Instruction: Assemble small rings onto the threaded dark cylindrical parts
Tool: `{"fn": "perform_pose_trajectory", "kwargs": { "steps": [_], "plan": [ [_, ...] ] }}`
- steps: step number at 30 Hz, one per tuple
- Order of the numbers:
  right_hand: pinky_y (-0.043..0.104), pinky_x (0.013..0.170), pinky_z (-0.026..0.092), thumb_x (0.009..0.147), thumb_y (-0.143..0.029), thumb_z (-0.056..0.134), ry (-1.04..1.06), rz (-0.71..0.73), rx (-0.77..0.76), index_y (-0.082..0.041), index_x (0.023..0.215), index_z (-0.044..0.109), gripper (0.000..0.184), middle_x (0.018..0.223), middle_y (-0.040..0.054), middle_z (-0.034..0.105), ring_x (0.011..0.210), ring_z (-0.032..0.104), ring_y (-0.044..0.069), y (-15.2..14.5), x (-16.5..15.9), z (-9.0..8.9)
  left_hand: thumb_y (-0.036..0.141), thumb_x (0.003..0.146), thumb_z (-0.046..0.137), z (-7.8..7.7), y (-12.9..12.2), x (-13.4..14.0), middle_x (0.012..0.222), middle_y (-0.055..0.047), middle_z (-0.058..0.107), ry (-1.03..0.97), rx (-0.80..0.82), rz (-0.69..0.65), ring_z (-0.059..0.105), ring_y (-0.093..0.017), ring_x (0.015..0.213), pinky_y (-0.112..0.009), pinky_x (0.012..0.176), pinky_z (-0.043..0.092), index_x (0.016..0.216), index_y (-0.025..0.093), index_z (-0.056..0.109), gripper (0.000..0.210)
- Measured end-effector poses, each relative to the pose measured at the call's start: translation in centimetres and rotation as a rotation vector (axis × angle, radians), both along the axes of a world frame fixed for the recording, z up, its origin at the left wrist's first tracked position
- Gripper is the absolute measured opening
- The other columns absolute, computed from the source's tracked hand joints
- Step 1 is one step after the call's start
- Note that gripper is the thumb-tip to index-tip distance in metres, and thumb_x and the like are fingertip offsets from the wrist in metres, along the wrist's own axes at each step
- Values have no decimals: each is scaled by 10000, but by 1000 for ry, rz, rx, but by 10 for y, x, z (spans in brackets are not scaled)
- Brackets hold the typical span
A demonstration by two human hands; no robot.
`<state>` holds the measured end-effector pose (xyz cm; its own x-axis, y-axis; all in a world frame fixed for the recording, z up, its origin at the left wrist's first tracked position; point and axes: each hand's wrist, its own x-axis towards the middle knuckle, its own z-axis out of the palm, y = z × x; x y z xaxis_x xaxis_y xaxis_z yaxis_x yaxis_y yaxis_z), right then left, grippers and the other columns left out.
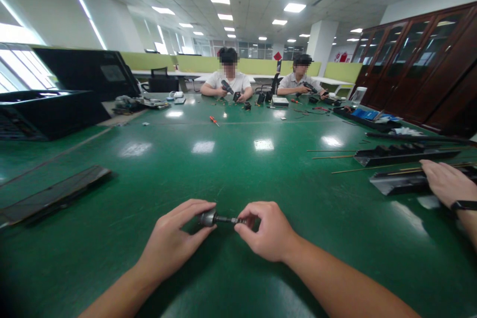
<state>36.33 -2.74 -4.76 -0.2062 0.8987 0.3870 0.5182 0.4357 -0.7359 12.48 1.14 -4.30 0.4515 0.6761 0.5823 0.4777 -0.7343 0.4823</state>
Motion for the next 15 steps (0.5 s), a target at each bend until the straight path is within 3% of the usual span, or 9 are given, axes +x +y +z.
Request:
{"fn": "perform_pose_trajectory", "kwargs": {
  "steps": [8, 11, 15],
  "plan": [
    [247, 663, 479, 807, -194, 700, 12, 79, -1, -175, 784, 724, 39, 729, 25, 724, 664, 657, 156, -2, -1, 0, 190, 902, 620, -1, 5, -6, 1099, -22, 702, 45, 2, 53, 685, -143, 984, -233, 877, 560, 1122, 276, 710, 253],
    [251, 673, 488, 806, -200, 699, 28, 94, 11, -176, 779, 719, 41, 736, 29, 725, 676, 663, 161, -3, -2, 0, 335, 885, 651, 5, 12, -17, 1078, -37, 733, 58, -63, 220, 709, -194, 971, -298, 895, 576, 1100, 249, 689, 235],
    [252, 667, 490, 804, -205, 700, 40, 97, 18, -177, 782, 721, 41, 735, 31, 723, 672, 663, 161, -2, -2, -1, 538, 852, 617, 13, 21, -50, 1056, -74, 766, 147, -196, 427, 739, -266, 934, -369, 857, 603, 1135, 225, 650, 424]
  ]
}}
